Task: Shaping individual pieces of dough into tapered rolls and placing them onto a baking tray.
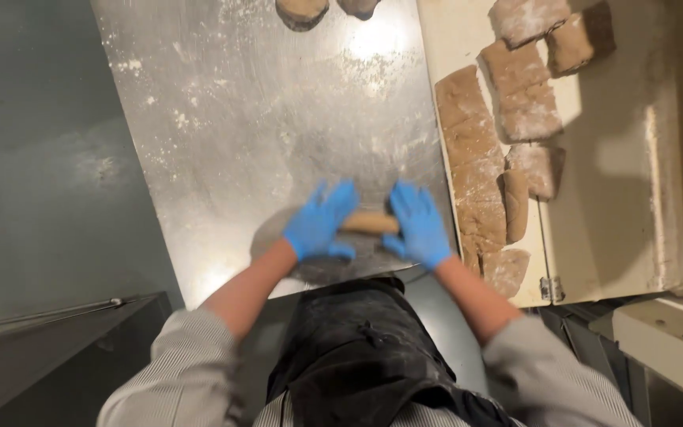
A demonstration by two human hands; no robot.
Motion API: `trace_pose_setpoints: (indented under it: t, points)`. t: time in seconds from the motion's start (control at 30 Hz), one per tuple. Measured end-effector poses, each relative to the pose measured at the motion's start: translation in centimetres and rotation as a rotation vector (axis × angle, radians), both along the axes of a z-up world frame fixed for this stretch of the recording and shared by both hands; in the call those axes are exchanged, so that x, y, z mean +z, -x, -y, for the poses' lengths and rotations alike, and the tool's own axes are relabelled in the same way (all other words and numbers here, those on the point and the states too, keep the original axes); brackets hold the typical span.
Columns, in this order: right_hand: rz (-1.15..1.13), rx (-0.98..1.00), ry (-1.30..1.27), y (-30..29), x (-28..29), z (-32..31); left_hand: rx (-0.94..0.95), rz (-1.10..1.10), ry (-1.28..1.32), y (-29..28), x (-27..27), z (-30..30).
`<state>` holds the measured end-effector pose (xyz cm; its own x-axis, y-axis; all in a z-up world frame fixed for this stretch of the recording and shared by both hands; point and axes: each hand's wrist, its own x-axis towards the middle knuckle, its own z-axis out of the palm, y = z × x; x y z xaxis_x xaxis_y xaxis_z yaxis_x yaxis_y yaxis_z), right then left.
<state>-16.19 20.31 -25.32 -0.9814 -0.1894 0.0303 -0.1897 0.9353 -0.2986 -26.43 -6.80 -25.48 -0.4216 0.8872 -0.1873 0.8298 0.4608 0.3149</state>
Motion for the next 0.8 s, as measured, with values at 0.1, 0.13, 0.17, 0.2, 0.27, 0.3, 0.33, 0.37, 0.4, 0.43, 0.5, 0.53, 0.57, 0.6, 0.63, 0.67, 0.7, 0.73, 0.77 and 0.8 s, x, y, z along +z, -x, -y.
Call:
trace_pose_setpoints:
  t: [0.1, 0.13, 0.17, 0.2, 0.27, 0.3, 0.33, 0.37, 0.4, 0.43, 0.5, 0.53, 0.57, 0.6, 0.63, 0.67, 0.7, 0.73, 0.77, 0.8]
  points:
    - [-0.046, 0.265, 0.019, -6.9, -0.3, -0.3, -0.223, -0.04, -0.296, -6.0, -0.1, 2.4]
    - [-0.087, 0.342, 0.043, -9.1, 0.0, -0.6, -0.328, -0.06, -0.34, -7.6, 1.3, 3.2]
    - [-0.095, 0.346, 0.045, -5.9, 1.1, -0.4, -0.325, -0.067, -0.336, -5.2, 2.4, 1.5]
    - [-0.097, 0.326, 0.071, -3.2, 2.4, -0.1, -0.275, -0.048, -0.341, -3.2, 3.7, -0.2]
    - [-0.1, 0.304, 0.097, 1.7, 3.2, 0.0, -0.227, -0.029, -0.345, 0.4, 3.4, -2.7]
    - [-0.129, 0.184, 0.031, 4.0, 2.8, -0.1, -0.108, -0.088, -0.187, 2.1, 2.0, -3.6]
    - [-0.159, 0.068, -0.032, 6.3, 2.3, -0.2, 0.014, -0.147, -0.027, 3.8, 0.6, -4.3]
    - [-0.16, 0.07, -0.03, 5.6, 2.7, 0.1, 0.017, -0.148, -0.025, 2.9, 0.6, -4.2]
    - [-0.135, 0.099, -0.062, 4.4, 3.2, 0.6, 0.027, -0.204, -0.253, 1.8, 0.5, -4.1]
    - [-0.108, 0.128, -0.093, 3.4, 3.7, 1.2, 0.039, -0.255, -0.481, 0.9, 0.6, -3.9]
    - [-0.089, 0.215, -0.028, -1.4, 3.7, 1.1, -0.094, -0.147, -0.561, -3.8, 1.5, -1.9]
    - [-0.056, 0.31, 0.051, -4.1, 3.3, 1.4, -0.216, -0.023, -0.622, -6.3, 1.7, -0.6]
    - [-0.065, 0.29, 0.047, -3.2, 3.0, 0.7, -0.239, -0.025, -0.624, -4.8, 1.7, -0.9]
    - [-0.032, 0.293, 0.077, -3.5, 2.8, 0.6, -0.283, 0.056, -0.535, -4.3, 1.8, -0.6]
    - [0.001, 0.296, 0.107, -3.8, 2.5, 0.5, -0.327, 0.134, -0.444, -3.8, 1.9, -0.4]
    - [0.016, 0.255, 0.122, -1.7, 2.4, 1.1, -0.362, 0.164, -0.433, -1.6, 3.4, -1.2]
    - [-0.013, 0.167, 0.075, 0.3, 2.1, 1.4, -0.255, 0.151, -0.266, 0.4, 4.8, -2.1]
    - [-0.048, 0.086, 0.014, 2.9, 1.8, 0.8, -0.148, 0.12, -0.107, 2.8, 6.1, -3.9]
    - [-0.039, 0.051, 0.015, 3.7, 2.2, 0.0, -0.182, 0.132, -0.104, 3.8, 4.7, -4.3]
    - [-0.074, -0.12, 0.174, 4.9, 2.6, -0.9, -0.141, 0.021, -0.083, 4.7, 3.4, -4.7]
